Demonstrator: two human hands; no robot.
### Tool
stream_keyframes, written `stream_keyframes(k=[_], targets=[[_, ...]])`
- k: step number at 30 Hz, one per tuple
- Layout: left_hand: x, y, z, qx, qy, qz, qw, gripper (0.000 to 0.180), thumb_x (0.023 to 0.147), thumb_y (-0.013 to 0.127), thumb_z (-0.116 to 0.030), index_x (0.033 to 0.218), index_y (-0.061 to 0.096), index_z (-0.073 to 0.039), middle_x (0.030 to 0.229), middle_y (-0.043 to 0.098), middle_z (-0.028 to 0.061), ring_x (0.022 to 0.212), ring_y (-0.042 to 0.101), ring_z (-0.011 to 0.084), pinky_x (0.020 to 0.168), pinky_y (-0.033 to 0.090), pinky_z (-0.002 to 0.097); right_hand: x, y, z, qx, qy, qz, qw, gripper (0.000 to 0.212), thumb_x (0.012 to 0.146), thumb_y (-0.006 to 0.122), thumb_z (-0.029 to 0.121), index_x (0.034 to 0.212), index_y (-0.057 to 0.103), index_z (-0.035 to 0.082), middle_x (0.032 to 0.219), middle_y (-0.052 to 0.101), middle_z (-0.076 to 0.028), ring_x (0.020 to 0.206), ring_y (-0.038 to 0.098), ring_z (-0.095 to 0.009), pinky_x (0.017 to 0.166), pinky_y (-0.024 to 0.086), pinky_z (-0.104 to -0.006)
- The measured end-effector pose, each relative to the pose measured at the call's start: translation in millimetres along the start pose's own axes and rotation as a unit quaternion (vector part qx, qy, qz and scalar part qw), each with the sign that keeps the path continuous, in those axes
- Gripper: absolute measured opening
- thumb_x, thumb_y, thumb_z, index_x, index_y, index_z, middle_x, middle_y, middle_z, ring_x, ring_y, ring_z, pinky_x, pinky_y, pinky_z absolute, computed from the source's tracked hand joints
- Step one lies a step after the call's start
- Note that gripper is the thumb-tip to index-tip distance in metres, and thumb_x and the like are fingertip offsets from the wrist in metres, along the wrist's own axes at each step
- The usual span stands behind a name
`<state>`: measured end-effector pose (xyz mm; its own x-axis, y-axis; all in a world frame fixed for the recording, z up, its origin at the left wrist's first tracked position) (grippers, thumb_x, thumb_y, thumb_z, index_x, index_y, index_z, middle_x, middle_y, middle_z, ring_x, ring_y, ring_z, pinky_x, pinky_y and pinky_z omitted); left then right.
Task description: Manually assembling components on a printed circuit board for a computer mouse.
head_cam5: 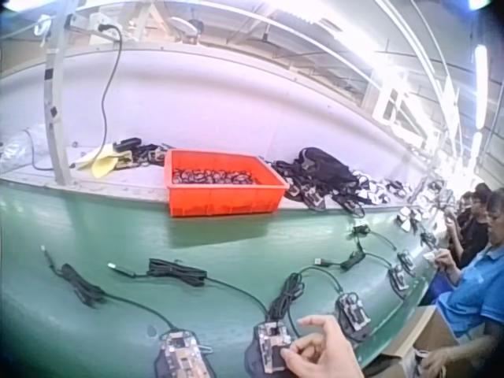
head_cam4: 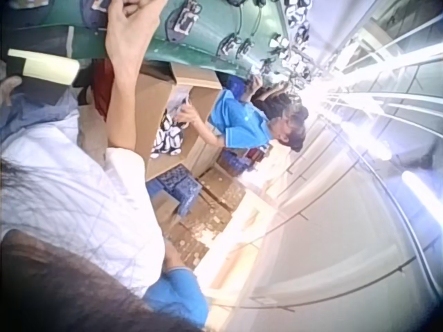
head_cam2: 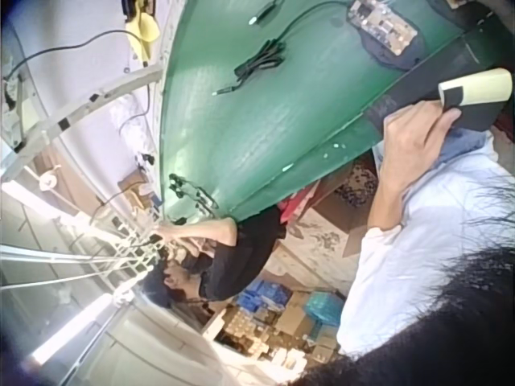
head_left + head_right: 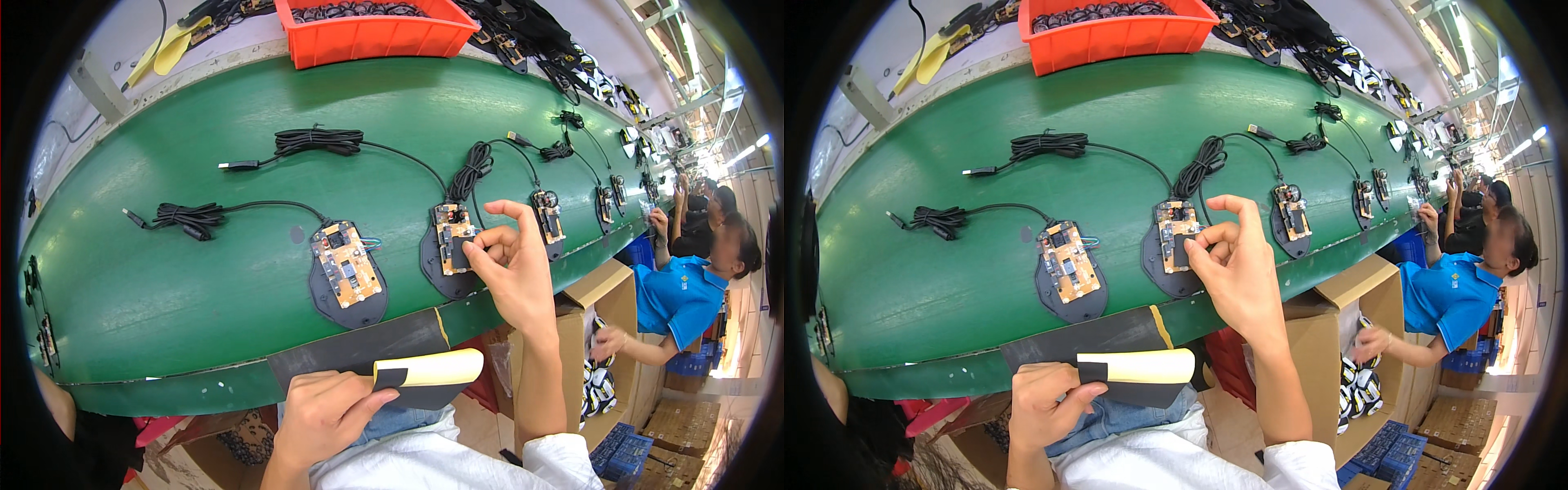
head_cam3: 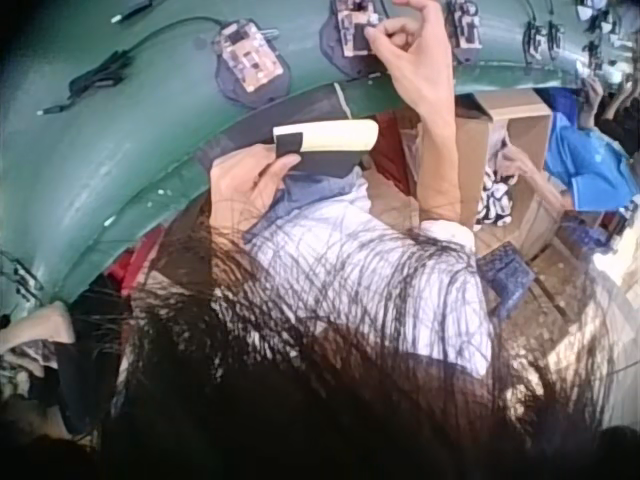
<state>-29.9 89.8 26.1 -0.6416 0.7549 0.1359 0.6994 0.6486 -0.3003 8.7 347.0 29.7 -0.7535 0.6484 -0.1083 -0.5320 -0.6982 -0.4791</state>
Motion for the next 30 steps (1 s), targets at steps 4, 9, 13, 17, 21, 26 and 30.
stream_keyframes(k=[4, 9, 13, 17, 21, 26, 30], targets=[[-1, -1, 2, 0.002, 0.002, -0.001, 1.000, 0.017, 0.080, 0.083, -0.012, 0.078, 0.070, -0.001, 0.058, 0.058, 0.0086, 0.047, 0.057, 0.0245, 0.048, 0.044, 0.0339, -2, 1, 6, -0.066, -0.028, -0.024, 0.997, 0.045, 0.087, 0.072, 0.000, 0.127, 0.051, 0.003, 0.078, 0.065, -0.004, 0.058, 0.053, -0.007, 0.056, 0.044, -0.0259], [-4, -1, 3, 0.007, 0.008, -0.003, 1.000, 0.017, 0.080, 0.083, -0.012, 0.077, 0.070, -0.002, 0.058, 0.058, 0.0085, 0.047, 0.057, 0.0244, 0.047, 0.044, 0.0344, -7, -1, 29, -0.258, -0.110, -0.057, 0.958, 0.040, 0.085, 0.077, 0.006, 0.119, 0.056, 0.004, 0.075, 0.062, -0.007, 0.058, 0.055, -0.018, 0.056, 0.045, -0.0329], [-8, -8, 8, 0.002, -0.012, -0.004, 1.000, 0.016, 0.081, 0.082, -0.012, 0.077, 0.070, -0.002, 0.059, 0.059, 0.0084, 0.048, 0.057, 0.0244, 0.048, 0.044, 0.0342, -16, 6, 42, -0.286, -0.242, -0.088, 0.923, 0.031, 0.082, 0.080, 0.011, 0.106, 0.062, 0.005, 0.082, 0.061, -0.009, 0.072, 0.059, -0.026, 0.062, 0.046, -0.0389], [-5, -7, 2, -0.010, -0.018, -0.014, 1.000, 0.017, 0.082, 0.082, -0.012, 0.077, 0.069, -0.001, 0.060, 0.060, 0.0088, 0.049, 0.058, 0.0246, 0.049, 0.045, 0.0341, -53, 15, 31, -0.274, -0.313, -0.046, 0.908, 0.032, 0.083, 0.076, 0.007, 0.114, 0.069, 0.004, 0.111, 0.068, -0.012, 0.103, 0.063, -0.032, 0.089, 0.049, -0.0436], [-6, -10, 4, -0.025, -0.029, -0.004, 0.999, 0.017, 0.083, 0.081, -0.012, 0.079, 0.068, -0.001, 0.061, 0.061, 0.0097, 0.050, 0.059, 0.0260, 0.050, 0.046, 0.0340, -73, 22, 34, -0.330, -0.291, -0.064, 0.896, 0.038, 0.083, 0.076, 0.007, 0.120, 0.068, 0.004, 0.122, 0.065, -0.014, 0.115, 0.061, -0.036, 0.099, 0.048, -0.0440], [-10, -14, 7, -0.014, -0.030, -0.010, 0.999, 0.017, 0.085, 0.080, -0.012, 0.079, 0.068, -0.001, 0.062, 0.060, 0.0091, 0.050, 0.059, 0.0249, 0.049, 0.045, 0.0347, -70, 22, 39, -0.291, -0.280, -0.066, 0.912, 0.036, 0.085, 0.074, 0.005, 0.121, 0.069, 0.005, 0.121, 0.063, -0.013, 0.114, 0.059, -0.035, 0.100, 0.047, -0.0443], [-5, -12, 6, -0.029, -0.031, -0.005, 0.999, 0.020, 0.088, 0.077, -0.014, 0.078, 0.066, -0.002, 0.060, 0.058, 0.0084, 0.051, 0.060, 0.0233, 0.048, 0.045, 0.0355, -83, 19, 78, -0.188, -0.328, -0.017, 0.926, 0.030, 0.083, 0.076, 0.006, 0.112, 0.075, 0.007, 0.109, 0.064, -0.011, 0.101, 0.061, -0.030, 0.090, 0.049, -0.0405]])
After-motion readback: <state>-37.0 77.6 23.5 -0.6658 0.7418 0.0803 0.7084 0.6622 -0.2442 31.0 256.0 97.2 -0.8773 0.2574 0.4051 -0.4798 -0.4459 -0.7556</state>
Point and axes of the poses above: each hand's wrist, its own x-axis towards the middle knuckle, its own y-axis out of the palm, z = x × y, the point moved 9 cm from there along x, towards the middle knuckle
